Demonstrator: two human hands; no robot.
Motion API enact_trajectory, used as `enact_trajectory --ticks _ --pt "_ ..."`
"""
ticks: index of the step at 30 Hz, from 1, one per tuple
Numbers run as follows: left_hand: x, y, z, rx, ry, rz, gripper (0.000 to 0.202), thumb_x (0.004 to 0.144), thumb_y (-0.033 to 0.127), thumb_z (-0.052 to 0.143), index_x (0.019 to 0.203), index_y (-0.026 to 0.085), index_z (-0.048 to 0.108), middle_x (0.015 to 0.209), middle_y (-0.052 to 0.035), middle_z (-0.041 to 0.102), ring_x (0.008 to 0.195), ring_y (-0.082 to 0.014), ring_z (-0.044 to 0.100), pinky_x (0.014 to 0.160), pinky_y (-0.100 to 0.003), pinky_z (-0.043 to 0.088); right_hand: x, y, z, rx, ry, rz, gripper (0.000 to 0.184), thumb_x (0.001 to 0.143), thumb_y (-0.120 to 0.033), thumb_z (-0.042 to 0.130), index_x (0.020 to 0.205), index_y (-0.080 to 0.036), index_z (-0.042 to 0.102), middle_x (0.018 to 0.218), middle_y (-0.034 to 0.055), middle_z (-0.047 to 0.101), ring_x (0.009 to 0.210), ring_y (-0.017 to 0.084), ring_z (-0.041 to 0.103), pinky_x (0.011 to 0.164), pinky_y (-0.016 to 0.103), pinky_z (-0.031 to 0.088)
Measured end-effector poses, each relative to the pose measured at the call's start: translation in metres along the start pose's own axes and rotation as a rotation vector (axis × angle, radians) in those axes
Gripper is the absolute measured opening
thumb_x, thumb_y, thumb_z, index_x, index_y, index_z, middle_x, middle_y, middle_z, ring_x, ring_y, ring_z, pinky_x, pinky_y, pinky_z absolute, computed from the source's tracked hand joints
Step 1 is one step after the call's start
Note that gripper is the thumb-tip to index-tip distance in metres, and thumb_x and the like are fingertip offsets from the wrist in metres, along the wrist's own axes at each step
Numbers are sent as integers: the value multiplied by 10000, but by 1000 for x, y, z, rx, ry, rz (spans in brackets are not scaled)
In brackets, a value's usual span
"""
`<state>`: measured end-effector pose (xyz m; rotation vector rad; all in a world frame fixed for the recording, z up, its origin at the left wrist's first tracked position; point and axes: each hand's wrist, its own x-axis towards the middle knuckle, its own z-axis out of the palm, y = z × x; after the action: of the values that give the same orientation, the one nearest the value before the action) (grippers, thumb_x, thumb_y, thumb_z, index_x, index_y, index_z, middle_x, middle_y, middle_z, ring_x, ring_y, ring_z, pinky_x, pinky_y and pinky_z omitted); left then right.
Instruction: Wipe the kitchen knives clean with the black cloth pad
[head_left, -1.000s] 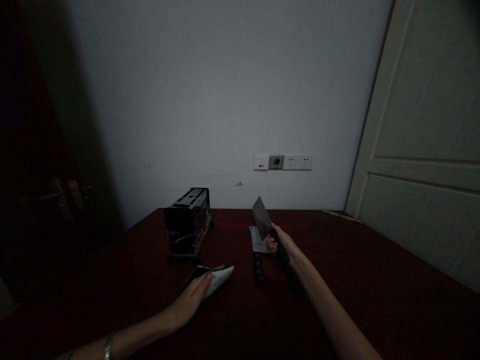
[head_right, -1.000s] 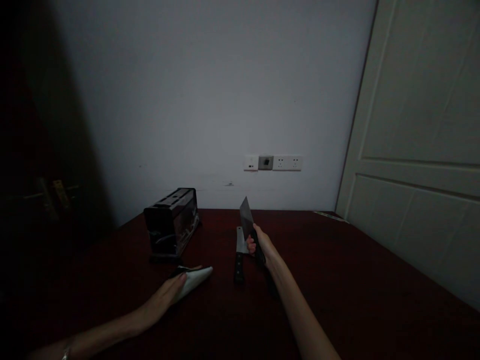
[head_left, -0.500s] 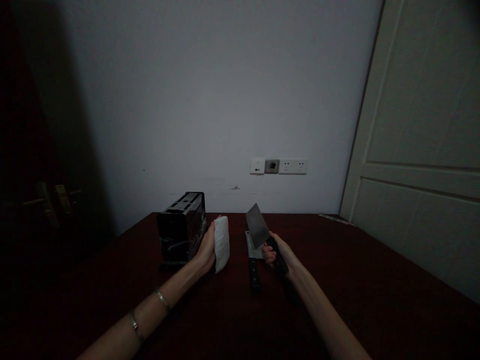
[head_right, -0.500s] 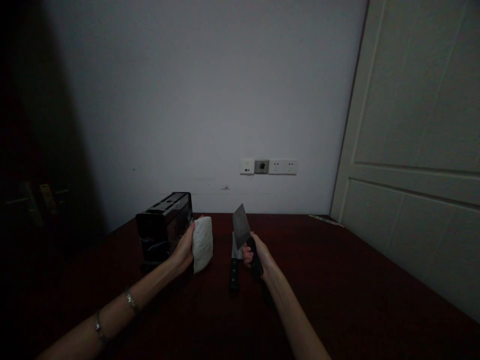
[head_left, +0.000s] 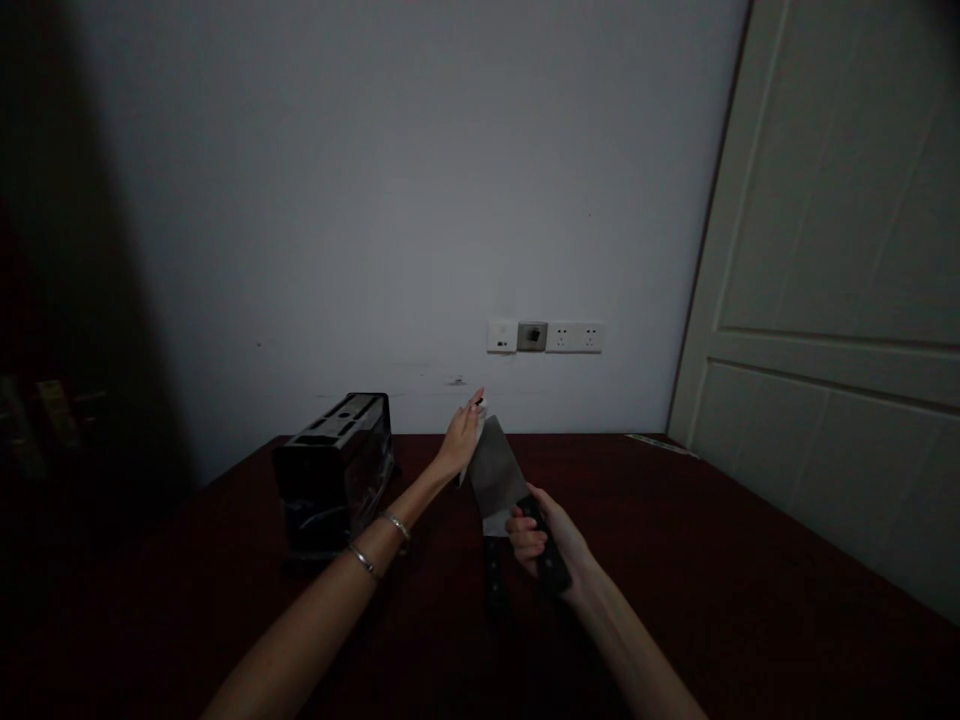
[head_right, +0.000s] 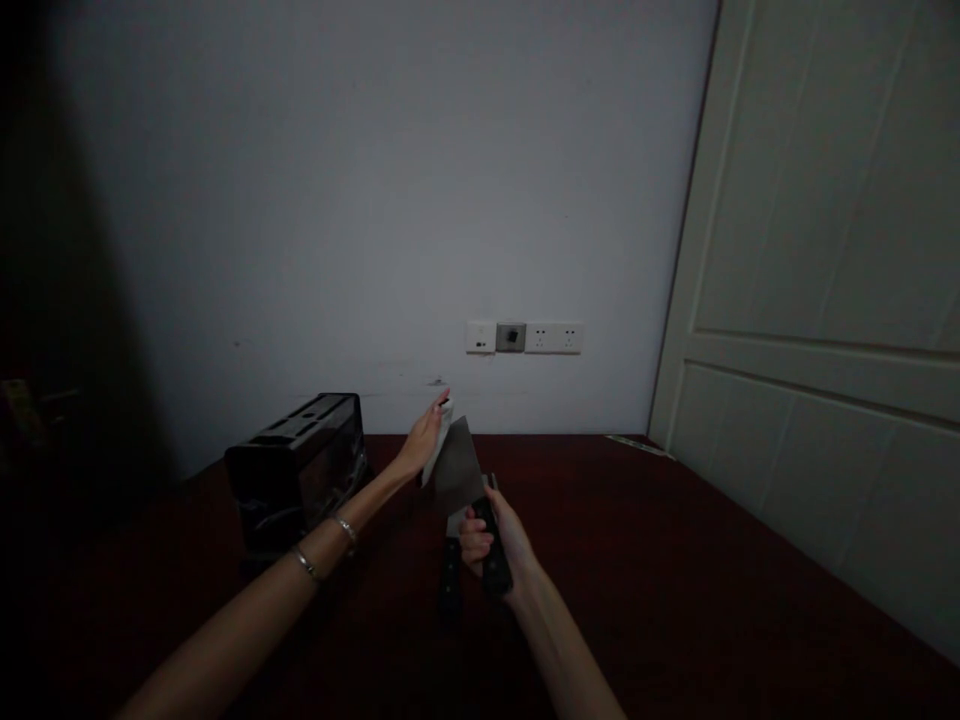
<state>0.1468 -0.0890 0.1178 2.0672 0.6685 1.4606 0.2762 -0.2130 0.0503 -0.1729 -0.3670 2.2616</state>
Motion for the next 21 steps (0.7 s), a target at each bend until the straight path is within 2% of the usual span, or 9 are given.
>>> enact_trajectory --ticks 5,8,10,13,15,17,21 --pt "11 -13 18 248 -240 83 505 892 421 195 1343 215 293 1362 -45 367 1272 -179 282 1072 -381 131 2 6 0 -16 -157 -39 290 736 -368 567 650 -106 479 465 -92 353 324 -10 291 323 96 256" --pt "14 -20 24 280 -299 54 586 860 486 270 1353 171 267 1397 -81 288 1310 -228 158 1064 -418 125 1 6 0 6 -178 -80 273 748 -350 553 659 -106 468 473 -89 364 329 -14 296 329 92 262" --pt "15 -22 25 260 -328 17 624 832 515 328 1320 127 334 1396 -108 276 1316 -247 100 1064 -423 112 0 5 0 19 -176 -103 261 764 -344 531 669 -114 452 481 -88 371 335 -14 303 335 87 266" --pt "18 -21 24 195 -346 24 520 860 466 276 1206 146 494 1343 -84 381 1307 -210 166 1070 -391 122 -2 4 0 9 -172 -141 248 777 -334 520 673 -136 414 488 -93 363 337 -16 302 341 79 258" --pt "19 -18 22 144 -285 68 491 884 410 203 1113 179 572 1293 -58 455 1283 -176 253 1063 -374 173 -3 3 1 3 -166 -169 253 776 -332 527 668 -145 396 483 -98 347 331 -15 295 337 77 249" --pt "20 -15 18 137 -246 145 467 883 381 225 1034 179 618 1244 -68 508 1247 -170 332 1043 -369 232 -4 3 3 6 -165 -191 258 779 -339 524 666 -147 393 477 -101 337 323 -13 288 330 78 243" --pt "17 -9 13 285 -364 315 360 830 356 402 1049 160 609 1222 -102 524 1211 -192 384 1026 -366 266 -6 4 7 27 -176 -194 252 798 -338 489 666 -139 409 476 -94 350 321 -10 294 323 85 262"
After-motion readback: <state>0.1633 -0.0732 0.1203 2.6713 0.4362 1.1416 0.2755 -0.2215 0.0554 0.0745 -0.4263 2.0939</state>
